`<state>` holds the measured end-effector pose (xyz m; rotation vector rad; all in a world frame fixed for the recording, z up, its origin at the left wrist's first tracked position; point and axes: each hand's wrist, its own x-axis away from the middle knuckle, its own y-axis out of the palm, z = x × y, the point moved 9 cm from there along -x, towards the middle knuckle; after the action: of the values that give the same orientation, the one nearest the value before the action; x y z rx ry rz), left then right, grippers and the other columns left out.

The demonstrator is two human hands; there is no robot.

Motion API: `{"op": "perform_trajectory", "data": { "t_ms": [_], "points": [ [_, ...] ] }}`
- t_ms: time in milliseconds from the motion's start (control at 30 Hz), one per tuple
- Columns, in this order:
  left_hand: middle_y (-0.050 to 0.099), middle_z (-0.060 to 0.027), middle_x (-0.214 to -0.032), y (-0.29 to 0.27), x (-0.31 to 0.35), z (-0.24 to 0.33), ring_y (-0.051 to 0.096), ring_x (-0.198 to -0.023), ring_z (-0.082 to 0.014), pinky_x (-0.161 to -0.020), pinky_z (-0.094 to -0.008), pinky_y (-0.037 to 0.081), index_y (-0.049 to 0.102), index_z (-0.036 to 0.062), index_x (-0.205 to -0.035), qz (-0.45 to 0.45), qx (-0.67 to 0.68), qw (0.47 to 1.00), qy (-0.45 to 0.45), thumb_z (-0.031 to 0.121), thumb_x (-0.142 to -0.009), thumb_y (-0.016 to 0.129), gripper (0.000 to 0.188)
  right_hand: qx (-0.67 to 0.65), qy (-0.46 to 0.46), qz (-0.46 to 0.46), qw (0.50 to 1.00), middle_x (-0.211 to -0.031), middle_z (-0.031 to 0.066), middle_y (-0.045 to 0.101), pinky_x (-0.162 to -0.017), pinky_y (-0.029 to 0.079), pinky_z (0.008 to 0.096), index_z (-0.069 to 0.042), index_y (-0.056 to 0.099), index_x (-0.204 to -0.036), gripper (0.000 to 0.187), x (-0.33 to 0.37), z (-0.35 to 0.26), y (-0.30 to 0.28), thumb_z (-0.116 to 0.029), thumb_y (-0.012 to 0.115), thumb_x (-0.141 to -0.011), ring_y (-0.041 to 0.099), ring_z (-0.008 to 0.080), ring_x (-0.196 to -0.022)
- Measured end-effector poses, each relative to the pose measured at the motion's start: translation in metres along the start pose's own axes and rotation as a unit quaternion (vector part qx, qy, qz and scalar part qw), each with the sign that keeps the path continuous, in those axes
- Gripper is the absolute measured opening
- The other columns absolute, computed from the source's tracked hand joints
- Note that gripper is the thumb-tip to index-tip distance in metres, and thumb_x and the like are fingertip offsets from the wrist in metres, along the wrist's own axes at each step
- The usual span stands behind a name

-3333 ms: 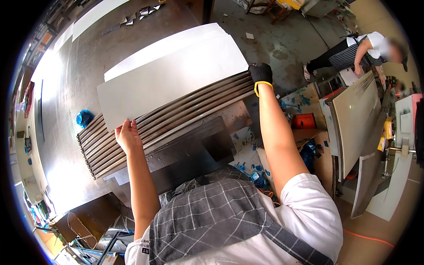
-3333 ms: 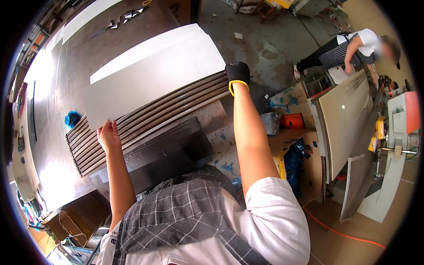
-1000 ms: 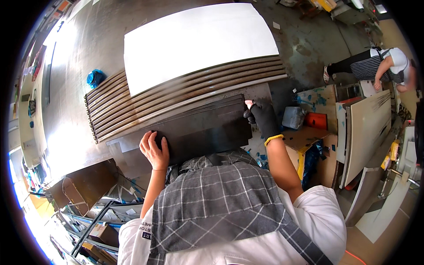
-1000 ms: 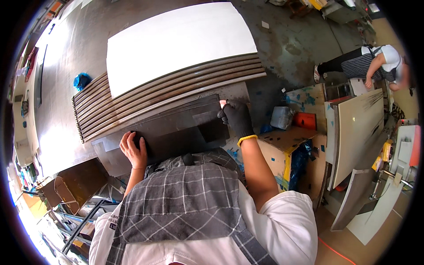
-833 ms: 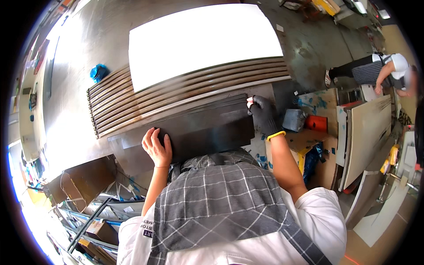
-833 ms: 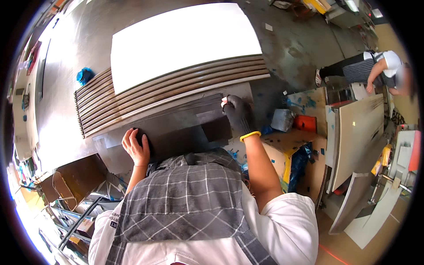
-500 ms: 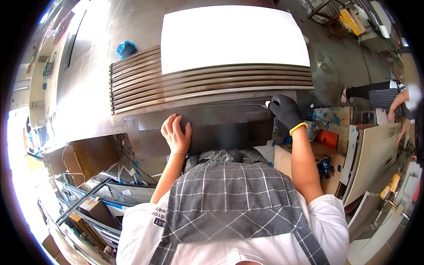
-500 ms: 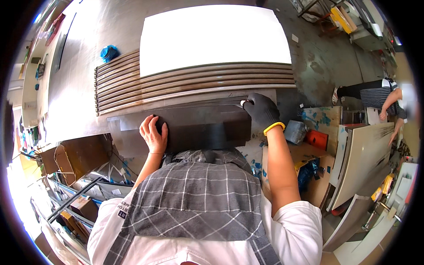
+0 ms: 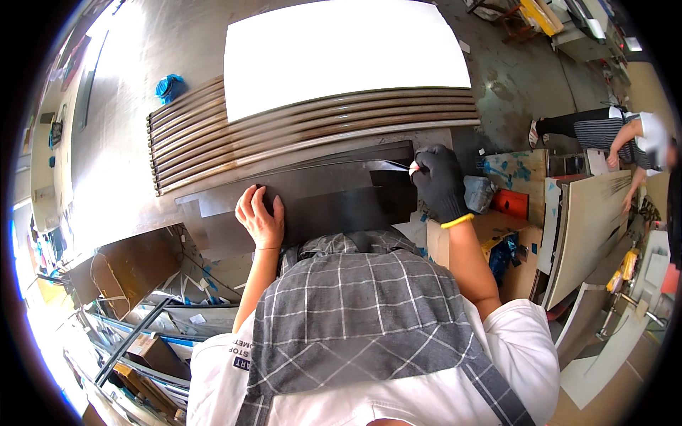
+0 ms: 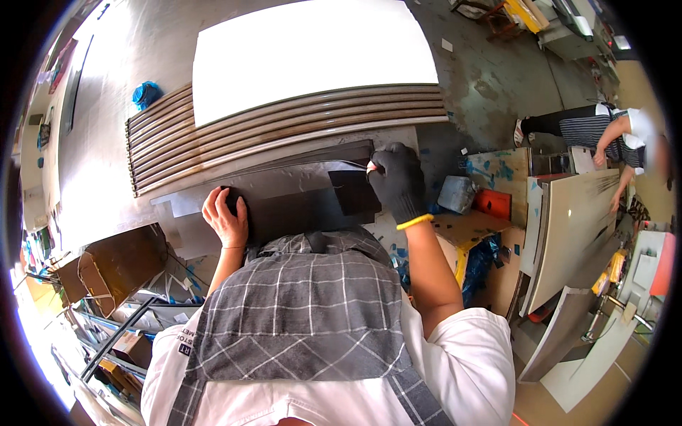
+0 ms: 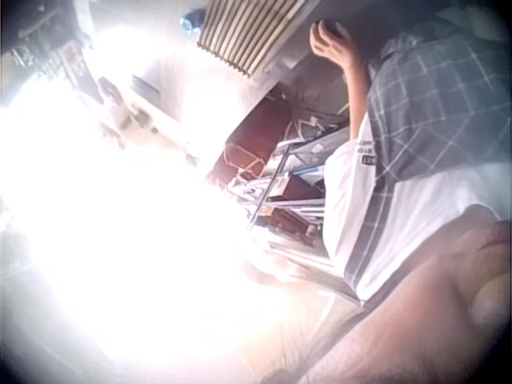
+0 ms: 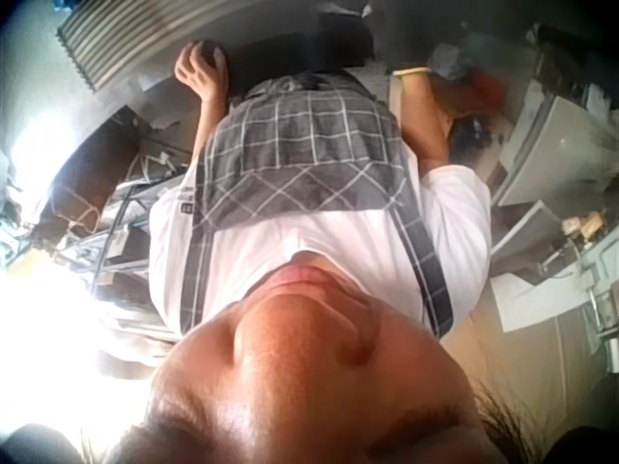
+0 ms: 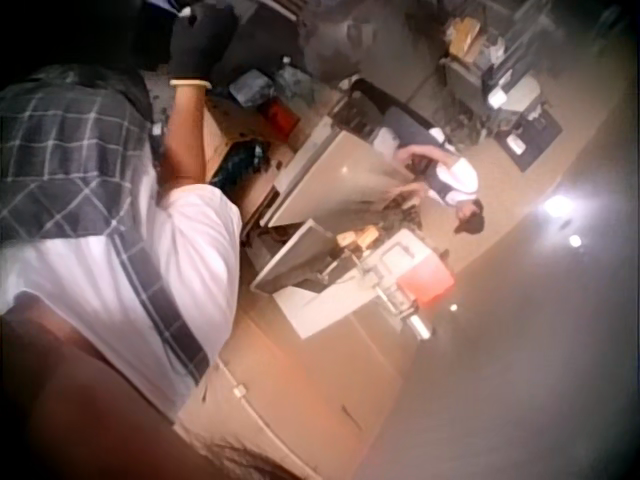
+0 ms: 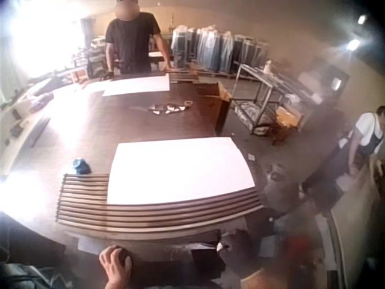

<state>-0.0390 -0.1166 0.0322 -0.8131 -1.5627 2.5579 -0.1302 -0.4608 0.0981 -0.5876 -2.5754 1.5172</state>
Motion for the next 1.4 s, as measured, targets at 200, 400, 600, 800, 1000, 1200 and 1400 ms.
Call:
{"op": "perform_trajectory", "data": {
  "t_ms": [200, 400, 600, 800, 1000, 1200, 1400],
  "points": [
    [0.052, -0.0136, -0.119, -0.004, -0.004, -0.001, 0.046, -0.113, -0.0322, -0.097, -0.0432, 0.034, 0.054, 0.0069, -0.112, -0.007, 0.020, 1.000, -0.022, 0.018, -0.078, 0.069, 0.038, -0.312, 0.131, 0.016, 0.941, -0.090, 0.0092, 0.059, -0.071, 0.046, 0.0289, -0.004, 0.056, -0.083, 0.010, 0.043, 0.012, 0.021, -0.004, 0.064, -0.076, 0.058, 0.0181, -0.079],
    [0.052, -0.0109, -0.119, -0.027, -0.030, 0.005, 0.045, -0.113, -0.0309, -0.098, -0.0439, 0.033, 0.056, 0.0090, -0.114, -0.040, 0.041, 0.998, -0.003, 0.010, -0.071, 0.065, 0.044, -0.351, 0.226, 0.016, 0.908, -0.085, 0.0021, 0.058, -0.071, 0.044, 0.0233, -0.003, 0.062, -0.099, 0.016, 0.057, 0.025, 0.037, -0.006, 0.055, -0.085, 0.053, 0.0096, -0.075],
    [0.055, -0.0088, -0.109, -0.030, -0.054, 0.002, 0.048, -0.107, -0.0301, -0.095, -0.0427, 0.035, 0.057, 0.0114, -0.112, -0.143, 0.016, 0.988, 0.051, 0.008, -0.064, 0.059, 0.048, -0.478, 0.183, -0.005, 0.859, -0.082, 0.0015, 0.061, -0.072, 0.043, 0.0248, -0.001, 0.063, -0.093, 0.015, 0.060, 0.012, 0.028, -0.003, 0.054, -0.081, 0.054, 0.0101, -0.076],
    [0.054, -0.0088, -0.094, -0.038, -0.069, -0.001, 0.050, -0.097, -0.0307, -0.087, -0.0437, 0.037, 0.056, 0.0094, -0.091, -0.186, -0.033, 0.981, 0.050, 0.002, -0.060, 0.056, 0.031, -0.495, 0.237, -0.015, 0.836, -0.086, 0.0032, 0.064, -0.075, 0.042, 0.0240, -0.001, 0.064, -0.091, 0.016, 0.060, 0.019, 0.030, -0.003, 0.054, -0.078, 0.056, 0.0108, -0.080],
    [0.060, -0.0082, -0.082, -0.052, -0.075, -0.036, 0.056, -0.089, -0.0284, -0.084, -0.0414, 0.038, 0.054, 0.0081, -0.082, -0.255, -0.134, 0.957, 0.021, 0.001, -0.062, 0.060, 0.022, -0.497, 0.312, 0.009, 0.810, -0.087, 0.0036, 0.066, -0.079, 0.042, 0.0242, -0.002, 0.067, -0.091, 0.016, 0.044, 0.052, 0.059, -0.007, 0.056, -0.080, 0.057, 0.0104, -0.083],
    [0.065, -0.0154, -0.080, -0.066, -0.060, -0.068, 0.062, -0.082, -0.0347, -0.075, -0.0426, 0.047, 0.059, 0.0076, -0.080, -0.389, -0.190, 0.897, -0.091, 0.006, -0.068, 0.057, 0.012, -0.481, 0.325, -0.009, 0.814, -0.085, 0.0014, 0.066, -0.078, 0.042, 0.0241, -0.002, 0.068, -0.092, 0.016, 0.038, 0.051, 0.066, -0.008, 0.058, -0.080, 0.056, 0.0098, -0.082],
    [0.065, -0.0178, -0.087, -0.066, -0.052, -0.070, 0.062, -0.088, -0.0353, -0.075, -0.0424, 0.049, 0.065, 0.0047, -0.079, -0.466, -0.145, 0.873, -0.002, 0.007, -0.064, 0.058, 0.016, -0.486, 0.313, 0.022, 0.816, -0.080, -0.0013, 0.063, -0.075, 0.041, 0.0234, -0.002, 0.069, -0.090, 0.016, 0.036, 0.057, 0.067, -0.008, 0.059, -0.079, 0.054, 0.0086, -0.078]
  ]
}}
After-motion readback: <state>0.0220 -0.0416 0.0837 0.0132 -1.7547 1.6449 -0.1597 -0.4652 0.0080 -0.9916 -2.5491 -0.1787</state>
